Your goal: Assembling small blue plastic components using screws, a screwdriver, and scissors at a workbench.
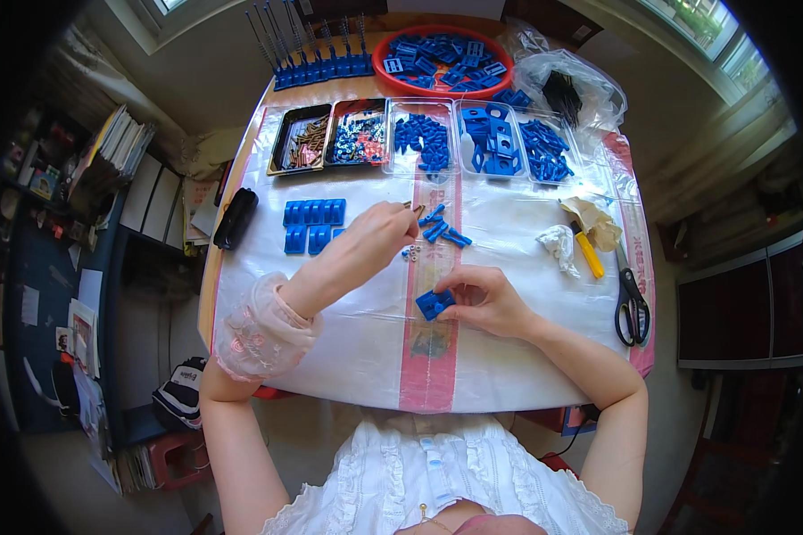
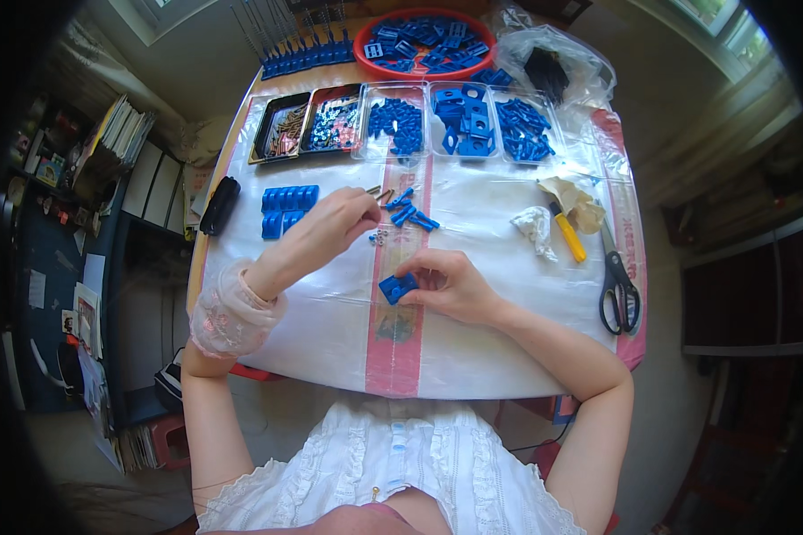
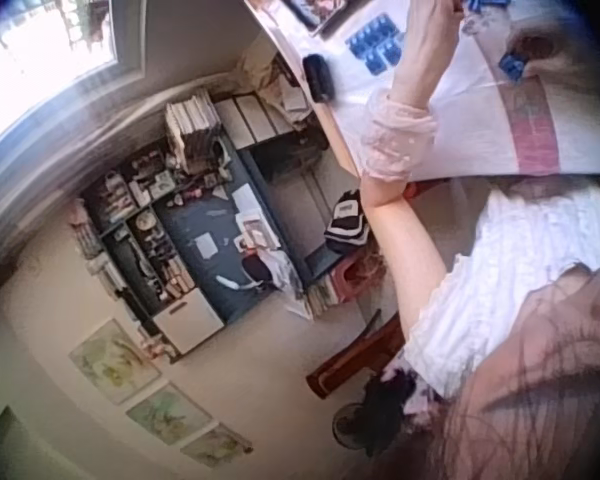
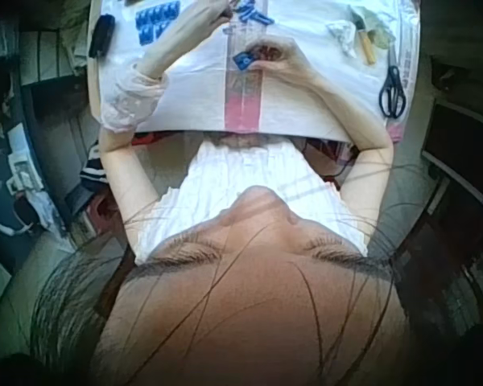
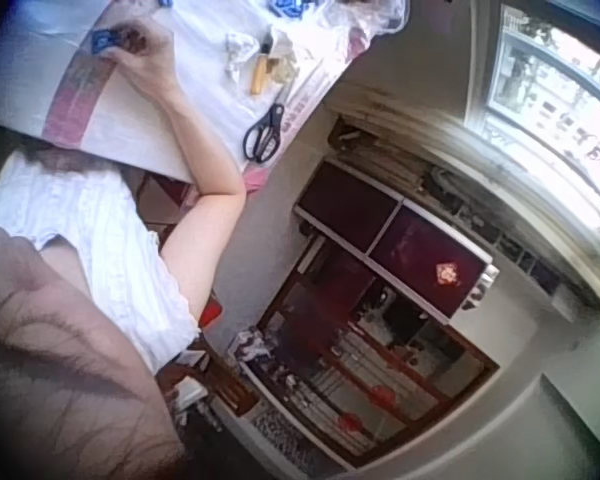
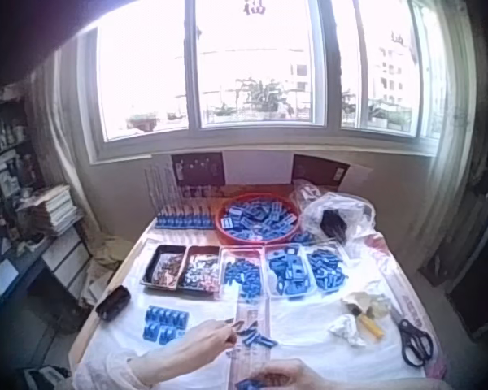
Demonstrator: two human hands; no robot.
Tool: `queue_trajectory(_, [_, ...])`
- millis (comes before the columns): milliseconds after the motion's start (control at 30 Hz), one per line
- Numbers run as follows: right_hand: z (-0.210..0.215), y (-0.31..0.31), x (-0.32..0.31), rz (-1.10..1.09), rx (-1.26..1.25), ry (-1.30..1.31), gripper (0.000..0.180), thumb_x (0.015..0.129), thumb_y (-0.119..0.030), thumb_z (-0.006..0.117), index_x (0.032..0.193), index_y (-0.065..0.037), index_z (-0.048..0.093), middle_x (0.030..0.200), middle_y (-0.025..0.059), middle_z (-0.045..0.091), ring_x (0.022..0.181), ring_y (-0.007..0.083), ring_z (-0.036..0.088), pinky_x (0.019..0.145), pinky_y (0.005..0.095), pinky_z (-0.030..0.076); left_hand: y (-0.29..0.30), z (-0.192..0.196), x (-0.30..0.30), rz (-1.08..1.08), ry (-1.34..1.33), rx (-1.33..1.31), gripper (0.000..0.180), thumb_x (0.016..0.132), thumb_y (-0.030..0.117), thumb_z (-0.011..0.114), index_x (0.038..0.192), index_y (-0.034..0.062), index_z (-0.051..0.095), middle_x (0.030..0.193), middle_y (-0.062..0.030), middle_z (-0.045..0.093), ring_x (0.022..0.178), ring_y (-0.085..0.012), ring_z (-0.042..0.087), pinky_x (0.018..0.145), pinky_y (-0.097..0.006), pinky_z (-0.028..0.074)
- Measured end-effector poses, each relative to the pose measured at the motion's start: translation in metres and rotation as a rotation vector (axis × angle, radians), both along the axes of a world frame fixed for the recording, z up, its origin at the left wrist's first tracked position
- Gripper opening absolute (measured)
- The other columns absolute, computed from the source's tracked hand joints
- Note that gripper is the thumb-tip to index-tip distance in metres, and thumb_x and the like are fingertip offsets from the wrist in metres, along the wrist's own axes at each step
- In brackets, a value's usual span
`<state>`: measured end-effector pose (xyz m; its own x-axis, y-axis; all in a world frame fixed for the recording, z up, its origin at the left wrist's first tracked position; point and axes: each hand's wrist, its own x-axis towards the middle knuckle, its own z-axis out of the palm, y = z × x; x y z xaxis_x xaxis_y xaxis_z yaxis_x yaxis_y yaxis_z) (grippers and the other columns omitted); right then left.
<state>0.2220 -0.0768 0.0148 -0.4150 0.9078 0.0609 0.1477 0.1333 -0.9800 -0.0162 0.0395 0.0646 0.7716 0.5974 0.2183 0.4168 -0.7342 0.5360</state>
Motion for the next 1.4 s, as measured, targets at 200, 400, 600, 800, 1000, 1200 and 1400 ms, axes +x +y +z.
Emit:
queue_trajectory(200, [0.000,0.000,0.000,0.000,-0.008,0.000,0.031,0.081,-0.002,0.086,0.109,-0.003,0.072,0.087,-0.0037,0.062,0.077,0.0037,0.053,0.066,0.0222,0.042,-0.024,-0.001,-0.009,0.084,-0.102,-0.112,0.016,0.095,0.002,0.065,0.111,-0.0004,0.065,0.099,-0.0160,0.067,0.097,-0.0319,0.066,0.084,-0.038,0.053])
queue_trajectory(400, [-0.001,0.000,0.002,-0.005,0.000,-0.004,0.031,0.081,-0.003,0.086,0.109,-0.003,0.072,0.088,-0.0038,0.062,0.078,0.0033,0.053,0.066,0.0221,0.043,-0.088,0.053,-0.088,0.071,-0.195,-0.587,0.024,0.099,0.009,0.067,0.121,0.0021,0.064,0.094,-0.0063,0.068,0.081,-0.0142,0.066,0.072,-0.028,0.053])
queue_trajectory(600, [0.000,0.001,-0.001,0.012,-0.007,-0.018,0.032,0.080,-0.004,0.087,0.109,-0.004,0.072,0.089,-0.0036,0.063,0.078,0.0039,0.054,0.066,0.0221,0.044,-0.159,0.032,-0.178,-0.178,0.360,-1.623,0.026,0.107,0.022,0.059,0.124,0.0027,0.065,0.080,-0.0001,0.068,0.069,-0.0042,0.062,0.062,-0.022,0.051])
queue_trajectory(800, [0.000,0.001,0.001,0.010,0.009,-0.025,0.033,0.080,-0.005,0.088,0.109,-0.004,0.072,0.091,-0.0034,0.063,0.079,0.0040,0.054,0.066,0.0221,0.044,-0.306,-0.176,-0.286,0.195,0.559,-1.875,0.034,0.104,0.037,0.060,0.115,0.0058,0.068,0.079,-0.0020,0.072,0.067,-0.0116,0.068,0.061,-0.026,0.054])
queue_trajectory(1000, [0.001,0.001,0.000,0.006,0.002,-0.007,0.033,0.080,-0.005,0.088,0.109,-0.004,0.072,0.091,-0.0033,0.064,0.078,0.0042,0.054,0.066,0.0221,0.044,-0.387,-0.260,-0.298,0.588,0.794,-1.679,0.034,0.103,0.037,0.061,0.114,0.0055,0.068,0.078,-0.0035,0.072,0.067,-0.0135,0.069,0.061,-0.028,0.054])
queue_trajectory(1200, [0.001,0.001,0.002,0.008,-0.002,-0.020,0.033,0.081,-0.005,0.088,0.109,-0.005,0.072,0.090,-0.0031,0.063,0.078,0.0041,0.054,0.066,0.0220,0.043,-0.359,-0.276,-0.267,0.592,0.865,-1.395,0.034,0.102,0.036,0.062,0.113,0.0051,0.068,0.076,-0.0050,0.071,0.066,-0.0154,0.069,0.061,-0.029,0.055])
queue_trajectory(1400, [0.001,0.000,0.002,0.012,0.008,-0.018,0.033,0.081,-0.005,0.087,0.110,-0.005,0.072,0.091,-0.0030,0.063,0.079,0.0040,0.053,0.067,0.0221,0.043,-0.337,-0.275,-0.252,0.560,0.892,-1.278,0.033,0.101,0.035,0.063,0.112,0.0047,0.068,0.075,-0.0065,0.071,0.066,-0.0173,0.070,0.061,-0.030,0.055])
